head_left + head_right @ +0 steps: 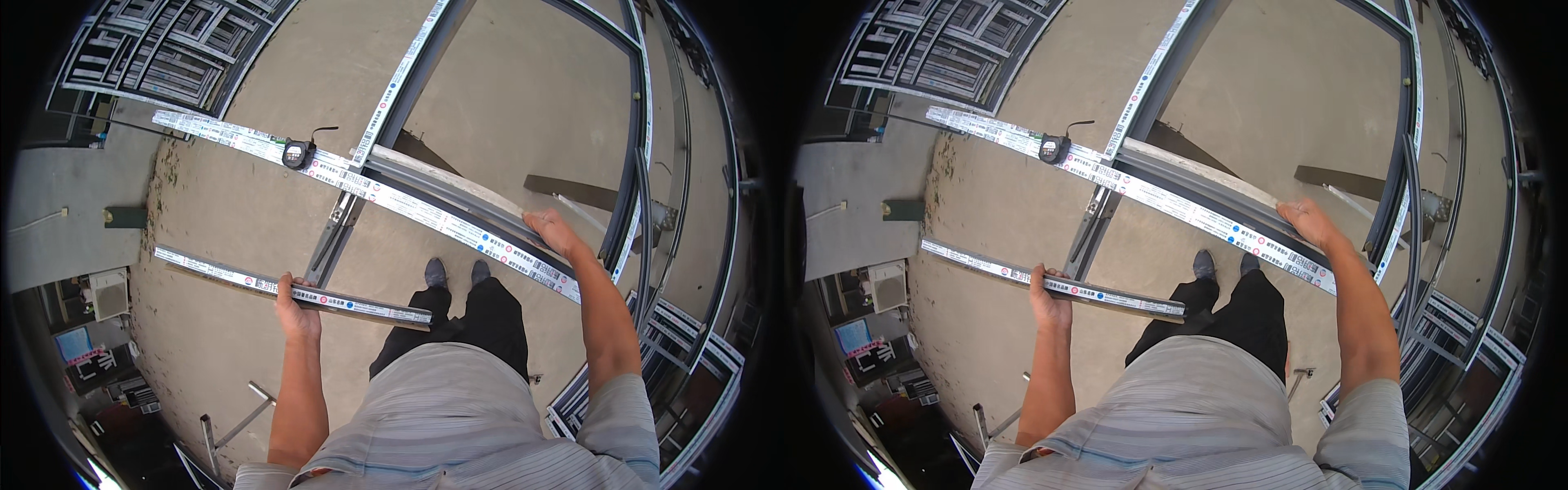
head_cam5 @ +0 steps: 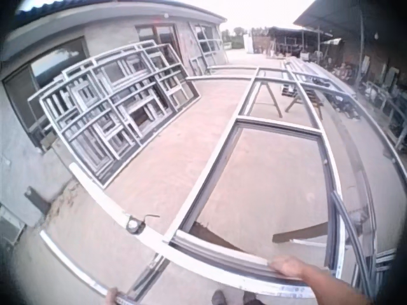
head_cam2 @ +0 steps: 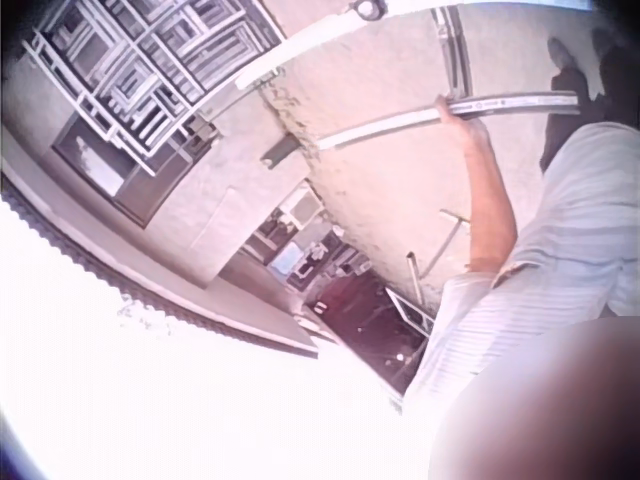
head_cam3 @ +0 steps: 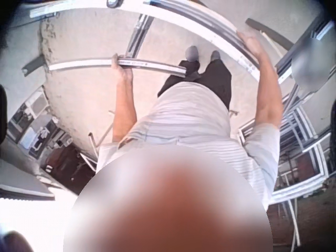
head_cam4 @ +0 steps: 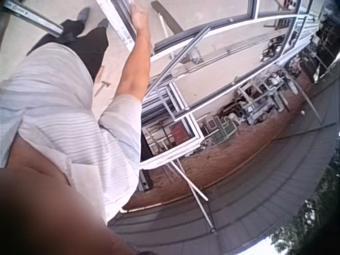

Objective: The person assembles aluminum window frames by hand, fitting corner and mullion profiles into a jig. They repeatedly pick up profile pieces, align them with existing frame sections, and press them into place to form rectangular frames.

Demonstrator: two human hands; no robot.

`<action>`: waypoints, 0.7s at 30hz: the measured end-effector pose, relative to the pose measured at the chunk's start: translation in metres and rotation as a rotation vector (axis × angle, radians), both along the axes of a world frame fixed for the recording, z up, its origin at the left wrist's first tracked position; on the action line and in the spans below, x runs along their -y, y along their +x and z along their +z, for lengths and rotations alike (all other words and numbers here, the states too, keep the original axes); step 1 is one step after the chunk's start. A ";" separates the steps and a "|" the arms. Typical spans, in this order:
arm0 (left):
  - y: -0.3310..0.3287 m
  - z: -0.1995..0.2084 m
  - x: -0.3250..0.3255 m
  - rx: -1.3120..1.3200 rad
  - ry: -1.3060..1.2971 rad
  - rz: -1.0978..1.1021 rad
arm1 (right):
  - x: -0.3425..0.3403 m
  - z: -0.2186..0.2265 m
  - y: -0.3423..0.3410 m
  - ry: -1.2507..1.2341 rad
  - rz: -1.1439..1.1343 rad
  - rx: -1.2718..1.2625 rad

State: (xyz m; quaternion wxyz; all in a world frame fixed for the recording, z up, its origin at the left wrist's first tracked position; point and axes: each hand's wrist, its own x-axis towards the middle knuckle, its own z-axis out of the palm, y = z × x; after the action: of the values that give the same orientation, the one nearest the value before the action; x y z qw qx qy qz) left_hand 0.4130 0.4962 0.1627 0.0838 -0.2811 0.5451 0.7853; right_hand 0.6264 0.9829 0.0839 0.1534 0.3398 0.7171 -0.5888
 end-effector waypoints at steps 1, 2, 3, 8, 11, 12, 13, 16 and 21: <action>-0.002 -0.004 0.006 -0.001 0.019 -0.006 | -0.002 -0.002 0.001 0.057 0.026 -0.023; -0.002 -0.003 0.009 -0.005 0.021 0.007 | -0.002 0.000 0.000 0.068 0.038 -0.031; -0.003 -0.002 0.010 -0.010 0.024 0.020 | -0.002 0.001 0.000 0.079 0.050 -0.039; 0.001 0.000 0.010 -0.016 0.033 0.084 | -0.008 0.000 -0.007 -0.100 0.013 0.040; 0.009 -0.006 0.007 -0.014 0.058 0.111 | -0.013 0.000 -0.013 -0.243 -0.006 0.078; 0.013 -0.006 0.004 -0.004 0.065 0.121 | -0.014 0.001 -0.015 -0.284 -0.016 0.098; 0.016 -0.006 0.000 0.006 0.073 0.131 | -0.015 0.004 -0.016 -0.335 -0.014 0.123; 0.027 -0.005 -0.014 -0.008 0.078 0.141 | -0.019 -0.001 -0.016 -0.400 0.028 0.107; 0.044 0.003 -0.036 -0.010 0.072 0.177 | -0.018 -0.004 -0.016 -0.399 0.058 0.107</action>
State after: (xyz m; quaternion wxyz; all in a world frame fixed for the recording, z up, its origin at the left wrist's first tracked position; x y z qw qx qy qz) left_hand 0.4574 0.5320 0.1653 0.0215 -0.3209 0.4901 0.8102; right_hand 0.6102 1.0006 0.0802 0.2724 0.3127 0.5866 -0.6956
